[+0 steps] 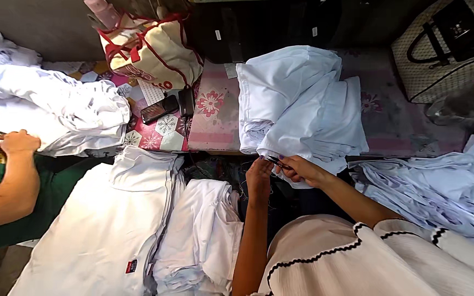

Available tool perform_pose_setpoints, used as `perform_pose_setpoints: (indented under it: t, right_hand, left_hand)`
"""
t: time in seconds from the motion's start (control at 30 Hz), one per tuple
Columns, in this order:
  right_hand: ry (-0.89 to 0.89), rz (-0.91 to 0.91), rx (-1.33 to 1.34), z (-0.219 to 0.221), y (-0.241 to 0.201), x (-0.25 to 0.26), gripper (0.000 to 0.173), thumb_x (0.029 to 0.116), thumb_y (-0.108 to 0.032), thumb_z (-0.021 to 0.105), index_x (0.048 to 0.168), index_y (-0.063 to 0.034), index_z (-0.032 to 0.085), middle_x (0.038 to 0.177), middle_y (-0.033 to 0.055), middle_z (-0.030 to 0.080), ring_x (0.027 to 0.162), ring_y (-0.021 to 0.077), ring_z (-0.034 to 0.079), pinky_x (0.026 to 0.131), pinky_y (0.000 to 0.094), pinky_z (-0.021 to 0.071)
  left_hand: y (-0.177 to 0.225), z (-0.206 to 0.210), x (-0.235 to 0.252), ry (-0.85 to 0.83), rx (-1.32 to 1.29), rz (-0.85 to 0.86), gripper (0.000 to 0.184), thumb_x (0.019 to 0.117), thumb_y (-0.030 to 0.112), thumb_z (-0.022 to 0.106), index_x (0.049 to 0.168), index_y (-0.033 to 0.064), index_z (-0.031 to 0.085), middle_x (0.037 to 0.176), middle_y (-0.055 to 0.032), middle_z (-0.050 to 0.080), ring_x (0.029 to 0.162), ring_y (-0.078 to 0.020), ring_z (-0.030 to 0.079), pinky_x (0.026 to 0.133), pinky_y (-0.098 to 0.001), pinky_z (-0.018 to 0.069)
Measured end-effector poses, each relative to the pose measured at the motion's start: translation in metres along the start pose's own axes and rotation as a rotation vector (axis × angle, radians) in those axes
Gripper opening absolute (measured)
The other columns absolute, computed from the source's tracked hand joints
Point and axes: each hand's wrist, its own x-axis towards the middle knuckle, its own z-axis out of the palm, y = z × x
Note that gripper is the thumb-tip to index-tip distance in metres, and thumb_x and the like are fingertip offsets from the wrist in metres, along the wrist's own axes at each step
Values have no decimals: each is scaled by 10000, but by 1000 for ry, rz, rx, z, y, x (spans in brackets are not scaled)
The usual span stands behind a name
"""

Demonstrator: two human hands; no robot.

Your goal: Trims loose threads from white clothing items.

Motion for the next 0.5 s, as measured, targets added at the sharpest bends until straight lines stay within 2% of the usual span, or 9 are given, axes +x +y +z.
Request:
perform_pose_setpoints:
  t: [0.1, 0.23, 0.5]
  right_hand:
    - [-42, -26, 57, -1, 0, 0, 438, 1136, -355, 276, 970, -104, 595, 566, -116, 357, 426, -15, 297, 424, 147, 272]
    - [-86, -49, 111, -2, -1, -2, 431, 1137, -345, 264, 970, -105, 581, 575, -113, 368, 426, -25, 308, 424, 130, 281]
    - [-82, -50, 157, -1, -2, -6, 443, 1136, -345, 257, 960, -103, 585, 571, -110, 373, 421, -24, 315, 422, 126, 292]
  left_hand:
    - [3, 2, -2, -16, -41, -29, 217, 1074, 84, 448, 969, -3, 616, 821, -74, 703, 783, -156, 715, 809, -308, 606]
    - [4, 5, -6, -53, -98, -75, 232, 1086, 108, 415, 983, 15, 601, 879, -79, 705, 836, -165, 713, 839, -314, 594]
    - [4, 8, -9, -67, -154, -103, 235, 1083, 114, 415, 980, 19, 603, 870, -85, 706, 801, -163, 713, 797, -303, 601]
